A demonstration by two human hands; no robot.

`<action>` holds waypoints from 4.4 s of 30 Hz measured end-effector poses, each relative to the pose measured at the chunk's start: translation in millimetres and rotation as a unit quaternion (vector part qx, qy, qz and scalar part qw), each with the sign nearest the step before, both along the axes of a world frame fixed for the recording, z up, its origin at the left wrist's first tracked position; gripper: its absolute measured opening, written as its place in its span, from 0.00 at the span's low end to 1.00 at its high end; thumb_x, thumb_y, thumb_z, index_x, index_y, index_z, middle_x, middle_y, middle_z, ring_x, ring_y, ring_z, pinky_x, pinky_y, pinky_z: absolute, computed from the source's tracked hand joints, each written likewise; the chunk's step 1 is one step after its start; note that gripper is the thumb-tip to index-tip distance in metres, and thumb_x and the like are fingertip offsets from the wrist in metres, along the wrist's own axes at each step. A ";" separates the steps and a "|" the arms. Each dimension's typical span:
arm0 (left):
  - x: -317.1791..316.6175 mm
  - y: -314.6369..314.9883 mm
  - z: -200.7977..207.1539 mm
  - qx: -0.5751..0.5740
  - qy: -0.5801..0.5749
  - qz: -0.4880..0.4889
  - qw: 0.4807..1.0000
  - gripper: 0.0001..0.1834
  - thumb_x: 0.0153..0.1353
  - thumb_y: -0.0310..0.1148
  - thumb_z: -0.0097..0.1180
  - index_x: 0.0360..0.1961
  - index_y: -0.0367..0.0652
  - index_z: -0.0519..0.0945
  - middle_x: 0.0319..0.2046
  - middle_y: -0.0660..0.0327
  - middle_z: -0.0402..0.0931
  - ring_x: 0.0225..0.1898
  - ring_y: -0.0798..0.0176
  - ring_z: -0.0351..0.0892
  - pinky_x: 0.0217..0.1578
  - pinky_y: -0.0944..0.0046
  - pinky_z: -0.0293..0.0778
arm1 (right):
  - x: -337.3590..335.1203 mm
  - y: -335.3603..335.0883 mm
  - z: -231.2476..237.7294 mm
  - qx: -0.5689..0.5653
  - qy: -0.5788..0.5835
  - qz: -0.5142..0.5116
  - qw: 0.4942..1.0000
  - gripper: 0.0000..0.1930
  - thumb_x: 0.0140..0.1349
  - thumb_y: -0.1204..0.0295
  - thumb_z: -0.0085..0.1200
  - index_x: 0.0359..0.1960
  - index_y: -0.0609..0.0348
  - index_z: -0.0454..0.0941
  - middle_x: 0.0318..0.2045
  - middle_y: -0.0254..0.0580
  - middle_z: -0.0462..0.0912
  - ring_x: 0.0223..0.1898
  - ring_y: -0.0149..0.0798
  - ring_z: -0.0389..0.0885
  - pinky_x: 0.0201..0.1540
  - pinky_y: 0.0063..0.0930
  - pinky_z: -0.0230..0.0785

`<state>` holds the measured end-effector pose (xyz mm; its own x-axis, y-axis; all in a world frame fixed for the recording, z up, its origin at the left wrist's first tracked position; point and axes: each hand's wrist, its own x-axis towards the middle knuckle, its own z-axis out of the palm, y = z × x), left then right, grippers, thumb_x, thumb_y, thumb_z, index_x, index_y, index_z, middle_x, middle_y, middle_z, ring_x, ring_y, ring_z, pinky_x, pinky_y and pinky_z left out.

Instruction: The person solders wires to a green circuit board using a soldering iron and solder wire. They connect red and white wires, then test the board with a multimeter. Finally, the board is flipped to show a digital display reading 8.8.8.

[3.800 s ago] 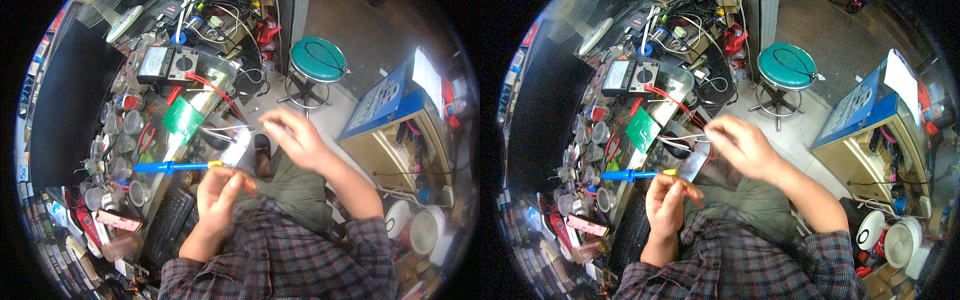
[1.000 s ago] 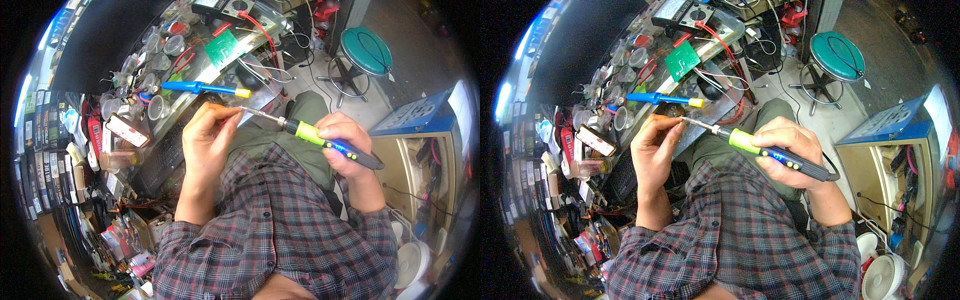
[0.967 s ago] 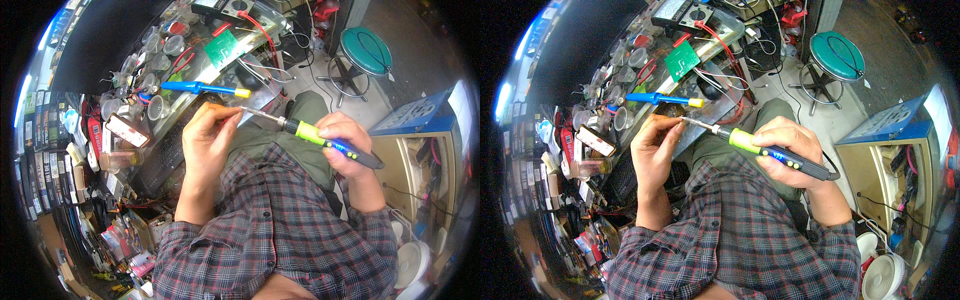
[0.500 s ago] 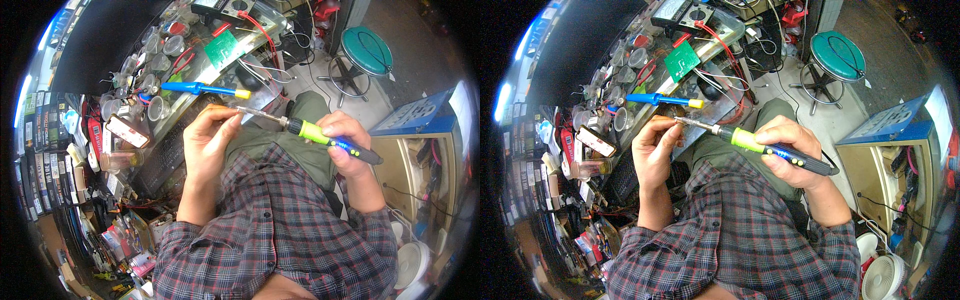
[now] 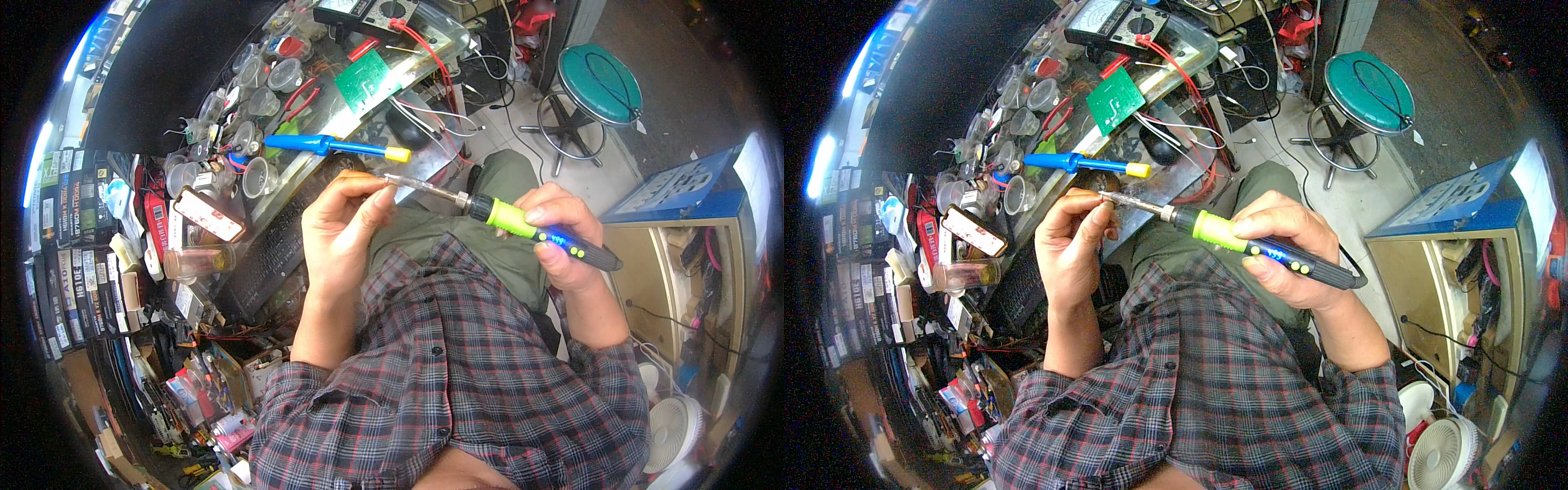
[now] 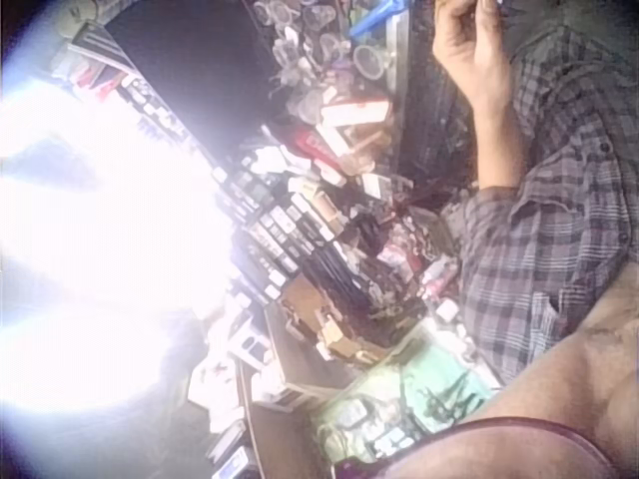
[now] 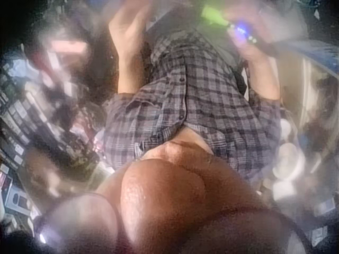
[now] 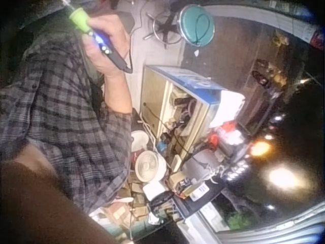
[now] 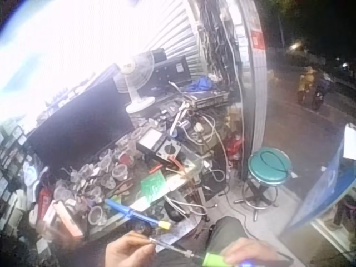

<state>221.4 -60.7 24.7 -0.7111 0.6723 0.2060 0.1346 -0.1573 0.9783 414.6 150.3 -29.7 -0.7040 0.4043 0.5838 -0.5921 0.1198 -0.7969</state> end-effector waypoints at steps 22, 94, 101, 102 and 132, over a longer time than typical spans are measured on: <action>-1.8 1.4 3.3 -0.014 0.045 0.031 0.998 0.08 0.66 0.17 0.68 0.45 0.33 0.87 0.41 0.59 0.82 0.39 0.70 0.81 0.38 0.70 0.77 | 4.1 8.3 -0.3 0.052 -0.024 0.007 0.998 0.19 0.73 0.60 0.63 0.55 0.59 0.77 0.43 0.55 0.82 0.42 0.47 0.86 0.46 0.41 0.80; 0.8 14.1 23.8 -0.197 0.450 0.141 0.860 0.08 0.61 0.20 0.71 0.41 0.37 0.87 0.35 0.54 0.81 0.34 0.53 0.82 0.36 0.57 0.78 | -9.9 -10.9 8.9 0.317 0.018 -0.118 0.941 0.32 0.41 0.79 0.79 0.53 0.53 0.84 0.43 0.41 0.82 0.41 0.47 0.87 0.42 0.36 0.84; -1.1 14.7 24.3 -0.207 0.427 0.132 0.870 0.06 0.63 0.21 0.70 0.41 0.36 0.87 0.35 0.55 0.81 0.33 0.55 0.81 0.36 0.60 0.78 | -8.1 -13.3 13.5 0.315 0.025 -0.115 0.942 0.31 0.42 0.78 0.80 0.53 0.52 0.83 0.43 0.41 0.81 0.42 0.47 0.87 0.42 0.37 0.84; -1.2 14.7 24.2 -0.205 0.427 0.134 0.871 0.06 0.63 0.21 0.70 0.41 0.36 0.87 0.35 0.55 0.81 0.33 0.55 0.81 0.36 0.60 0.78 | -8.2 -13.4 13.5 0.315 0.026 -0.116 0.942 0.31 0.43 0.78 0.80 0.53 0.52 0.83 0.43 0.41 0.81 0.42 0.47 0.87 0.42 0.37 0.84; -28.5 2.4 -4.1 -0.254 0.164 0.095 0.948 0.07 0.76 0.26 0.60 0.49 0.35 0.82 0.35 0.60 0.84 0.34 0.73 0.79 0.36 0.68 0.75 | -27.2 40.7 -13.7 0.080 -0.095 -0.225 0.966 0.15 0.67 0.78 0.66 0.53 0.59 0.79 0.35 0.39 0.84 0.32 0.31 0.80 0.36 0.29 0.74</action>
<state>192.9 -58.3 20.6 -0.7835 0.6096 0.1204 0.4229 0.3813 0.8220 387.4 191.0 -43.3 -0.5784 0.6104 0.5413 -0.2958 0.4615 -0.8364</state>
